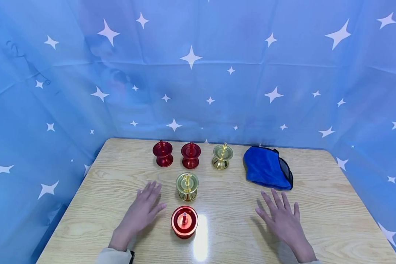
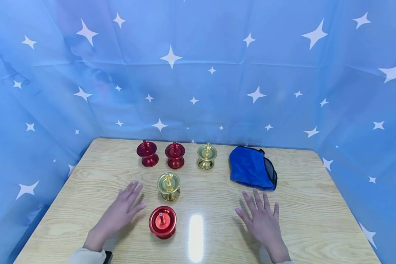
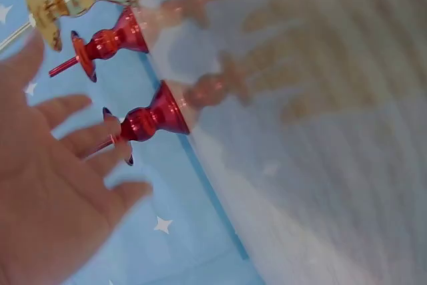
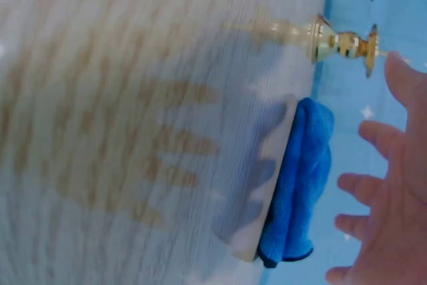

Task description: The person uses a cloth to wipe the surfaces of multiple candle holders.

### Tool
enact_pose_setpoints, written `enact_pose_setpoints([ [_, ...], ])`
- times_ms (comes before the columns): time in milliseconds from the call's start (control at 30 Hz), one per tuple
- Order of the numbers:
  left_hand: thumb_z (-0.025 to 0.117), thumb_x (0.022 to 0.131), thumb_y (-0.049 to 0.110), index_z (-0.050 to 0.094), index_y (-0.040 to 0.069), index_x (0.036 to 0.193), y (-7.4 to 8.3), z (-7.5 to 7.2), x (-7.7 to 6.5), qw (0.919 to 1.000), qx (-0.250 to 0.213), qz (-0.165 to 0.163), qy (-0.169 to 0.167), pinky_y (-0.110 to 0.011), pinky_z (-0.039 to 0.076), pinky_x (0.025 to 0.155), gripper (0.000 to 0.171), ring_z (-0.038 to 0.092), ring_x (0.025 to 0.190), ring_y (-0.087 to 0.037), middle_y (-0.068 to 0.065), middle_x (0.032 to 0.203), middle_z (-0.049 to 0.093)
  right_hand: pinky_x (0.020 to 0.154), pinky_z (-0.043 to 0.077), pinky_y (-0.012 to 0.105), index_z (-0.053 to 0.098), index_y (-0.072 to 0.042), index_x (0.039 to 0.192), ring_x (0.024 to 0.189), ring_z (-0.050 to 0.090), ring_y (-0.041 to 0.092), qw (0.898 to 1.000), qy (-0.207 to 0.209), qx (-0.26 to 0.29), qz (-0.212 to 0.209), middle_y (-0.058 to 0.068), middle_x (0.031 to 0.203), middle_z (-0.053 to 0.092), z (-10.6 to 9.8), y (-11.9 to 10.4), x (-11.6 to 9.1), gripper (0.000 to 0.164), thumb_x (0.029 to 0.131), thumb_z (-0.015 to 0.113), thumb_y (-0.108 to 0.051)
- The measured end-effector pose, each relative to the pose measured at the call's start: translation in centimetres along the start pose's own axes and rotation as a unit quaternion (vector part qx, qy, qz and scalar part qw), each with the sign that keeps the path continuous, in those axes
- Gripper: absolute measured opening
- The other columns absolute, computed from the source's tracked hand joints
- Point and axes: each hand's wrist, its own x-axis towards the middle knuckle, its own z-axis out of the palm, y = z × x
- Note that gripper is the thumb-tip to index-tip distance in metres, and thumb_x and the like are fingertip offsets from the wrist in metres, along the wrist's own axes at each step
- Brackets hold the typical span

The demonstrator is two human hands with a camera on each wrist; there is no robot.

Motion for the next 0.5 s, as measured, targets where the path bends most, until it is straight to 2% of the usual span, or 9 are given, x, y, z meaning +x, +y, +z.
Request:
enact_pose_setpoints([
  [67,0.062,0.085,0.040,0.038,0.006,0.138,0.2,-0.2,0.0,0.9975,-0.068,0.014,-0.015,-0.054,0.024,0.103,0.068,0.029,0.130,-0.034,-0.016,0.142,0.033,0.092,-0.003,0.073,0.032,-0.017,0.142,0.131,0.009,0.047,1.000,0.002,0.001,-0.003,0.022,0.146,0.020,0.0,0.0,0.0,0.067,0.090,0.041,-0.058],
  [167,0.067,0.079,0.041,0.044,0.005,0.135,0.6,-0.6,0.1,0.9853,-0.160,0.032,-0.052,-0.049,0.032,0.100,0.070,0.040,0.123,-0.032,-0.015,0.136,0.043,0.091,0.000,0.073,0.033,-0.016,0.142,0.131,0.010,0.047,1.000,0.007,0.001,-0.007,0.022,0.145,0.022,0.0,-0.1,-0.1,0.066,0.090,0.042,-0.056],
  [300,0.073,0.072,0.037,0.046,0.000,0.131,1.2,-0.9,0.2,0.9536,-0.267,0.065,-0.122,-0.045,0.040,0.095,0.075,0.050,0.114,-0.029,-0.014,0.128,0.051,0.091,0.001,0.074,0.033,-0.016,0.142,0.131,0.011,0.047,1.000,0.007,0.005,-0.010,0.022,0.145,0.022,-0.1,-0.2,-0.2,0.066,0.090,0.043,-0.055],
  [400,0.077,0.068,0.030,0.043,-0.003,0.132,1.8,-1.0,0.3,0.9290,-0.321,0.082,-0.166,-0.042,0.042,0.094,0.080,0.053,0.110,-0.027,-0.012,0.124,0.054,0.091,0.001,0.073,0.033,-0.016,0.142,0.130,0.011,0.047,1.000,0.006,0.008,-0.011,0.023,0.145,0.022,-0.1,-0.2,-0.2,0.065,0.090,0.044,-0.055],
  [433,0.078,0.067,0.028,0.042,-0.003,0.133,2.1,-1.0,0.3,0.9243,-0.329,0.084,-0.175,-0.041,0.042,0.093,0.081,0.053,0.109,-0.026,-0.011,0.124,0.055,0.091,0.001,0.073,0.033,-0.016,0.142,0.130,0.012,0.047,1.000,0.006,0.008,-0.012,0.023,0.145,0.023,-0.1,-0.2,-0.2,0.065,0.090,0.044,-0.054],
  [500,0.080,0.065,0.026,0.042,-0.001,0.134,2.5,-1.0,0.3,0.9214,-0.332,0.087,-0.182,-0.038,0.043,0.093,0.083,0.054,0.108,-0.023,-0.008,0.124,0.055,0.091,0.002,0.073,0.033,-0.016,0.142,0.130,0.013,0.048,1.000,0.008,0.008,-0.015,0.023,0.144,0.024,-0.1,-0.2,-0.1,0.065,0.090,0.045,-0.054],
])
